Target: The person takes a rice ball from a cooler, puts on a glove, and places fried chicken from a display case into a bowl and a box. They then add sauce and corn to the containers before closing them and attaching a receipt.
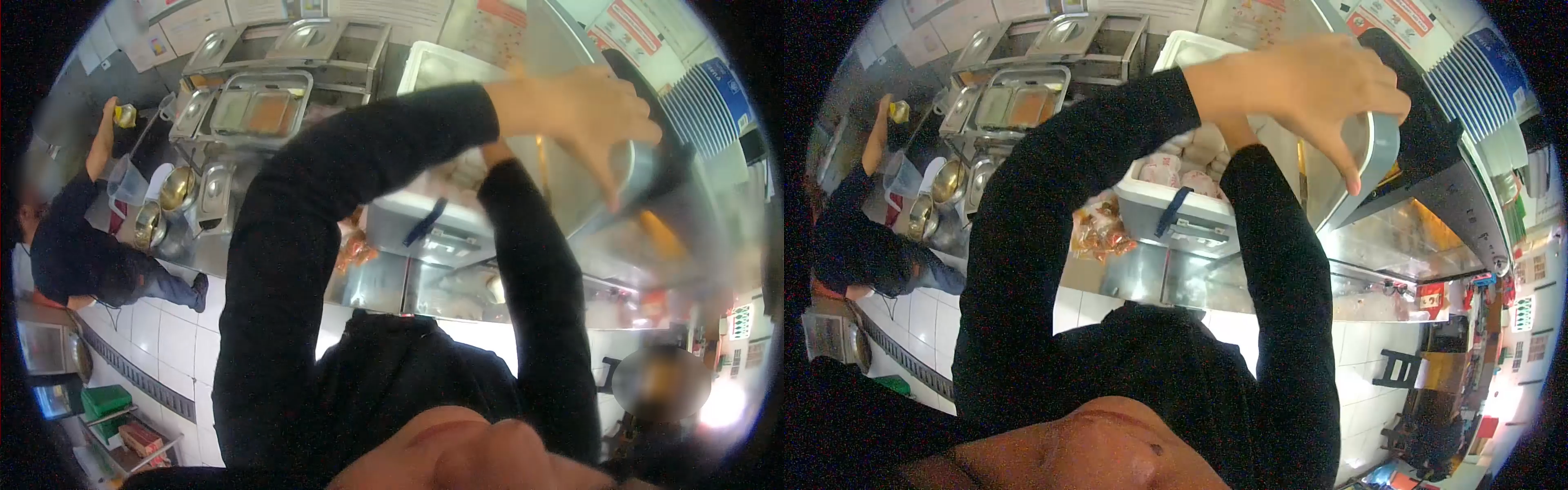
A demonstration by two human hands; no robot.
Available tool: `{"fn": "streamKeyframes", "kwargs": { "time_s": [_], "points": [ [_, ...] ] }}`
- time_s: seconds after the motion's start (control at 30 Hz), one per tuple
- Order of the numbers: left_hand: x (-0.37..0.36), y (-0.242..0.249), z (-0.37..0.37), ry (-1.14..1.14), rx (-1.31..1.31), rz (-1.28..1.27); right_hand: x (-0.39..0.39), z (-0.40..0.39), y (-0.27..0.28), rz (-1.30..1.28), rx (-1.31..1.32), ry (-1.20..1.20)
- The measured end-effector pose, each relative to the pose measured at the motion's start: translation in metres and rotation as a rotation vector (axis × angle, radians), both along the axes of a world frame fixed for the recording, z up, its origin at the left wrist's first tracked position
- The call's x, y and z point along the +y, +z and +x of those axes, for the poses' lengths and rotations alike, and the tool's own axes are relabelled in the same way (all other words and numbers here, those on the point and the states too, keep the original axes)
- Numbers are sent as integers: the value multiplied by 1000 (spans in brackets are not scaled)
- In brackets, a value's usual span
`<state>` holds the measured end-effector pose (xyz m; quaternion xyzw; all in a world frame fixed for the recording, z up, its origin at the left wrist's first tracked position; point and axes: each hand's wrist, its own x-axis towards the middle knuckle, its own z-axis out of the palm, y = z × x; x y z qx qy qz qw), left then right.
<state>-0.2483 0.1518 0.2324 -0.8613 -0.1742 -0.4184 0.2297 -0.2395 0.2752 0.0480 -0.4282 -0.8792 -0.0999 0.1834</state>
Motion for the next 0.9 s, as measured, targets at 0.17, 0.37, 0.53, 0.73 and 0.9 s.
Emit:
{"fn": "streamKeyframes", "kwargs": {
  "time_s": [0.17,0.37,0.53,0.73,0.9],
  "points": [
    [-8,8,-8,57,44,-87,38,12,-22,-116,-129,-76],
    [-3,-7,-16,-28,-48,-84,66,18,-44,-197,-212,-54],
    [5,-6,-32,-17,-112,-91,64,20,-7,-207,-164,18],
    [-19,-33,-69,92,-185,-32,-148,43,83,-885,151,598],
    [-72,-99,-102,272,-277,-171,-220,138,74,-1264,-124,962]
  ]
}}
